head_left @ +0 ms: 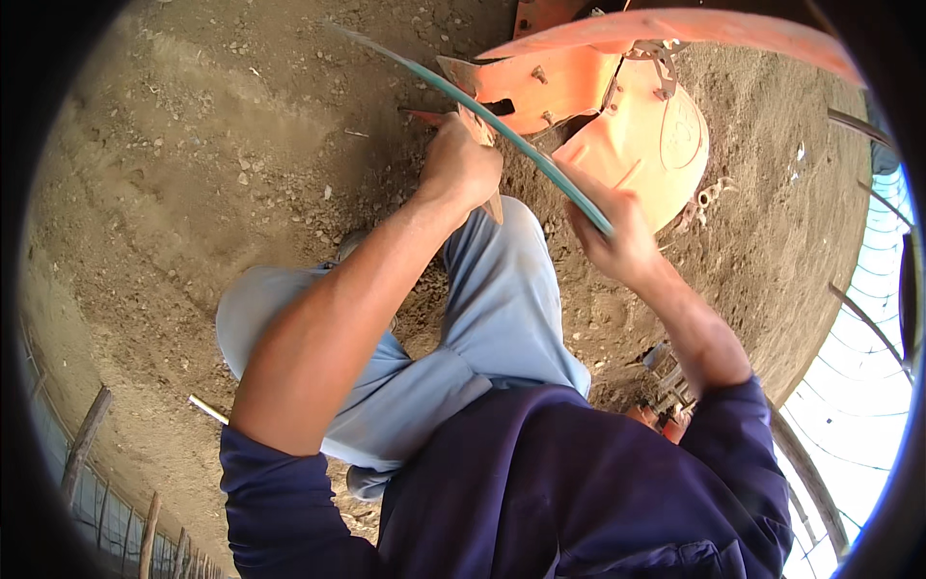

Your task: The person uses a hacksaw to cut a small metal piece while sitting on the ground. They adjust the saw blade with pliers and continue sawing the metal piece.

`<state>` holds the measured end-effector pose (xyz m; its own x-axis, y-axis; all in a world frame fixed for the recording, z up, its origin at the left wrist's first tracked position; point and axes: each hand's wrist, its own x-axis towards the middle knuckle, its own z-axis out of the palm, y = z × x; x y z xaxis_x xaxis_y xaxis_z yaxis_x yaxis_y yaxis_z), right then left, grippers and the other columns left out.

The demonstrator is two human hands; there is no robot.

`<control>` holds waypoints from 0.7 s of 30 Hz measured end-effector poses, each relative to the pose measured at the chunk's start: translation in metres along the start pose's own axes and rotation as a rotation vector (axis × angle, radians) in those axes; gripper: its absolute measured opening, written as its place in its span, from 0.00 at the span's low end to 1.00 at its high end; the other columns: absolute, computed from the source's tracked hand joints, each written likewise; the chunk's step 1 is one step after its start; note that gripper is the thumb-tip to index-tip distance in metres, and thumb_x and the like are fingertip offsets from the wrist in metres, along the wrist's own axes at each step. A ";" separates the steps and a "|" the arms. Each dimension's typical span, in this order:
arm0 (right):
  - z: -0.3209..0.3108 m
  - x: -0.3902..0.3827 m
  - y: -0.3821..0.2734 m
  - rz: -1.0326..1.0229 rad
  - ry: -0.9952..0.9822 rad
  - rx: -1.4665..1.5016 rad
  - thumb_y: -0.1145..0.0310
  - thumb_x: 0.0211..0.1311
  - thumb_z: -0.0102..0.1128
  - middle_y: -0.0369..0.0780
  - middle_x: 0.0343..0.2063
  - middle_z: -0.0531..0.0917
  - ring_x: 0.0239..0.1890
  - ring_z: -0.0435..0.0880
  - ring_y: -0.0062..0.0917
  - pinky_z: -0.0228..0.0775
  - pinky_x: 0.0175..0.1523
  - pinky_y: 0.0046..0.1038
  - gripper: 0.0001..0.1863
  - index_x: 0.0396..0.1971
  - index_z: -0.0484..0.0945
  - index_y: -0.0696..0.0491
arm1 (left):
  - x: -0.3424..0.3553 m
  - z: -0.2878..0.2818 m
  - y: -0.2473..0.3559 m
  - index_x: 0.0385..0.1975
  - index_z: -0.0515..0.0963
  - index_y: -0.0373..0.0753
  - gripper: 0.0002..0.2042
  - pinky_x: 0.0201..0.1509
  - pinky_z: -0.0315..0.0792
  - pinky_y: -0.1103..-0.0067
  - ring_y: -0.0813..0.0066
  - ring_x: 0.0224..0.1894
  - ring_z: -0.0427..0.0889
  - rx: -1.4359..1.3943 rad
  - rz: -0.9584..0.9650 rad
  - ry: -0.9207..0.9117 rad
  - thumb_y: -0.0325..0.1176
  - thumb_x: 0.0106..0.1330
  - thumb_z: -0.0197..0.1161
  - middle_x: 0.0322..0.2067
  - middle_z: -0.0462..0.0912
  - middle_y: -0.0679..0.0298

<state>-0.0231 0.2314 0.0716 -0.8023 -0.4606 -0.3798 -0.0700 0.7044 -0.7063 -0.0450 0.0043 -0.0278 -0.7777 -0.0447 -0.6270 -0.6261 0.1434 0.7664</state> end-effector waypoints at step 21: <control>0.007 0.027 0.009 -0.121 0.058 -0.090 0.82 0.66 0.53 0.56 0.40 0.88 0.34 0.92 0.41 0.83 0.40 0.35 0.26 0.65 0.78 0.58 | -0.002 0.010 0.001 0.60 0.63 0.19 0.26 0.60 0.78 0.60 0.44 0.56 0.85 0.047 0.127 0.052 0.23 0.63 0.61 0.52 0.81 0.35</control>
<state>-0.0407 0.2215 0.0509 -0.8175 -0.5147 -0.2585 -0.2190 0.6928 -0.6871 -0.0430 0.0145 -0.0271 -0.8533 -0.0745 -0.5161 -0.5199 0.1976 0.8310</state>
